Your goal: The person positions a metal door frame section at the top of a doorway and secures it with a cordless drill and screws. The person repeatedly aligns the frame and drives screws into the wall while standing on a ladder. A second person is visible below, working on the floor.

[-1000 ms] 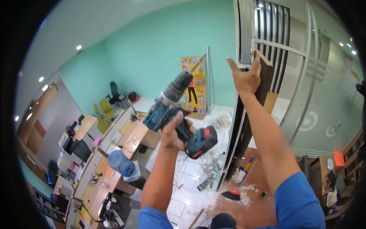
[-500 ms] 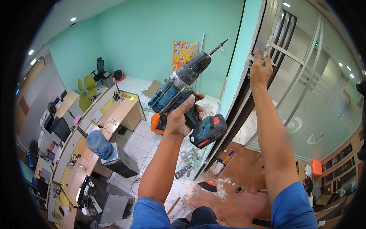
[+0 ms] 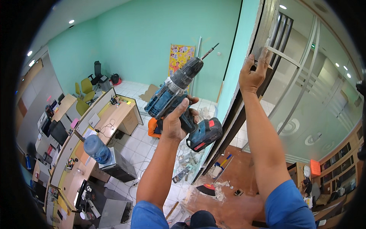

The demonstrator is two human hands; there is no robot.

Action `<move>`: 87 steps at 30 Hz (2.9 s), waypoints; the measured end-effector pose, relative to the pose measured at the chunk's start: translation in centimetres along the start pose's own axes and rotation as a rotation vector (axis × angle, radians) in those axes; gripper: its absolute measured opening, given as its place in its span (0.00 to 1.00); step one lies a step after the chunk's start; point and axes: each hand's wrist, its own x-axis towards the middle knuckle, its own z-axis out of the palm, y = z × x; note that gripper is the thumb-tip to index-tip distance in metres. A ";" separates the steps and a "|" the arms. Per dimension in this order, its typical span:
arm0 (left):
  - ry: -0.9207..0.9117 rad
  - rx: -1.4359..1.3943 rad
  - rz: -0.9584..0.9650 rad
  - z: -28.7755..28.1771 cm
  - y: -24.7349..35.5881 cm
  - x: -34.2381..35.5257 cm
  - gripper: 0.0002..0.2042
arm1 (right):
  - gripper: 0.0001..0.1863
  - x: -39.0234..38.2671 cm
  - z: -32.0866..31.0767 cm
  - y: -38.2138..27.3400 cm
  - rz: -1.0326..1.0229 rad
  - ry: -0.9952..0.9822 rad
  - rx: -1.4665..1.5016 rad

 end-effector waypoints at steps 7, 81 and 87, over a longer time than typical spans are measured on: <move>0.074 -0.016 -0.034 -1.1 -0.7 -1.0 0.17 | 0.29 -0.5 0.3 -0.2 0.039 -0.053 -0.085; -0.591 0.552 -0.129 0.7 7.6 23.6 0.18 | 0.29 -0.9 0.4 0.2 -0.025 0.007 -0.102; -0.619 0.638 -0.137 0.7 7.8 24.1 0.18 | 0.29 -1.0 0.4 0.3 -0.015 0.001 -0.090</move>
